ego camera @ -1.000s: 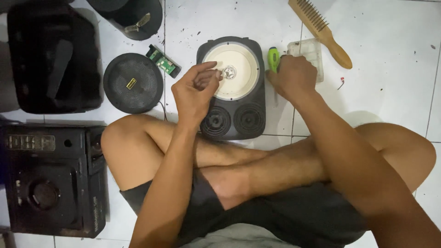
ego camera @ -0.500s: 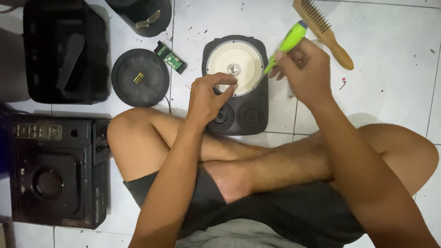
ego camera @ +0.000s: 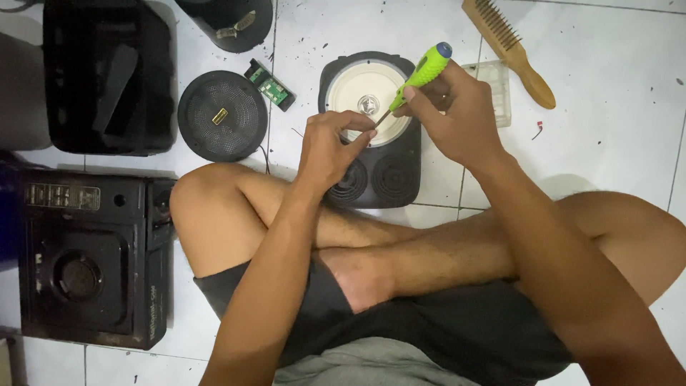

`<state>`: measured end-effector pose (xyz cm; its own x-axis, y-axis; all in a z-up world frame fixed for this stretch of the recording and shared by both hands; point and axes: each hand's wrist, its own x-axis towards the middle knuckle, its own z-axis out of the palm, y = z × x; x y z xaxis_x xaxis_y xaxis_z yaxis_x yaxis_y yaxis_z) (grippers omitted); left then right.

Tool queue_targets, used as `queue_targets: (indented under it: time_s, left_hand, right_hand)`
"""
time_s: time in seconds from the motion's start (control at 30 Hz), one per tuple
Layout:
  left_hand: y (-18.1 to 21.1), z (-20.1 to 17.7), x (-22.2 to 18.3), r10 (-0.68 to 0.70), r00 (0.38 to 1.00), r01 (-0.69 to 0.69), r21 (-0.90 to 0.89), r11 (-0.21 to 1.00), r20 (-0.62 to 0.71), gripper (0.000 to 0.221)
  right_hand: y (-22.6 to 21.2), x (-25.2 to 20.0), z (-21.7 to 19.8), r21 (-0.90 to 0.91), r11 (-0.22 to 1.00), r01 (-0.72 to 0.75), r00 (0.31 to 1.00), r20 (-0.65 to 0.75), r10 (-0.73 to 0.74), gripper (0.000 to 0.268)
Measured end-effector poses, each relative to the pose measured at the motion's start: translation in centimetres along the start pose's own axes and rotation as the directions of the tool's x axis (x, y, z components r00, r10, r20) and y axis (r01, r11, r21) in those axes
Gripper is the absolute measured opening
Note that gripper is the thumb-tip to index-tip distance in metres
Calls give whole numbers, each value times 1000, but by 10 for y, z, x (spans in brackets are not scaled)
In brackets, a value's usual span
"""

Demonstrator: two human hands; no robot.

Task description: Reassembling a speaker by fitting the driver into the housing and securing it with a screwdriver.

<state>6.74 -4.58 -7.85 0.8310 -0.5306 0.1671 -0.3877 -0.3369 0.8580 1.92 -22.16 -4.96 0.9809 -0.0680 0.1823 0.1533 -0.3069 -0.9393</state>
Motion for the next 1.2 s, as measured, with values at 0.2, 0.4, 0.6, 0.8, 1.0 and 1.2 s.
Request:
queue_targets:
  time_s: [0.2, 0.4, 0.6, 0.8, 1.0, 1.2]
  left_hand:
    - [-5, 1, -1, 1, 1000, -1, 43, 999, 1, 8]
    - [-13, 4, -6, -82, 996, 76, 118, 990, 43, 11]
    - [-17, 5, -7, -89, 992, 75, 150, 986, 91, 10]
    - [-23, 9, -6, -138, 985, 114, 204, 972, 104, 11]
    - [-19, 5, -6, -146, 980, 120, 191, 974, 133, 9]
    - [-22, 6, -6, -132, 982, 101, 209, 973, 139, 8]
  right_hand:
    - [-4, -1, 0, -130, 990, 56, 998, 36, -52, 16]
    - [-6, 0, 4, -239, 962, 131, 991, 72, -117, 17]
    - [-3, 1, 8, -276, 955, 106, 992, 94, -83, 20]
    - [0, 1, 9, -302, 945, 125, 989, 113, -95, 20]
    - [0, 1, 9, -334, 937, 104, 993, 96, -76, 20]
    - [-2, 1, 9, -333, 929, 161, 985, 119, -128, 18]
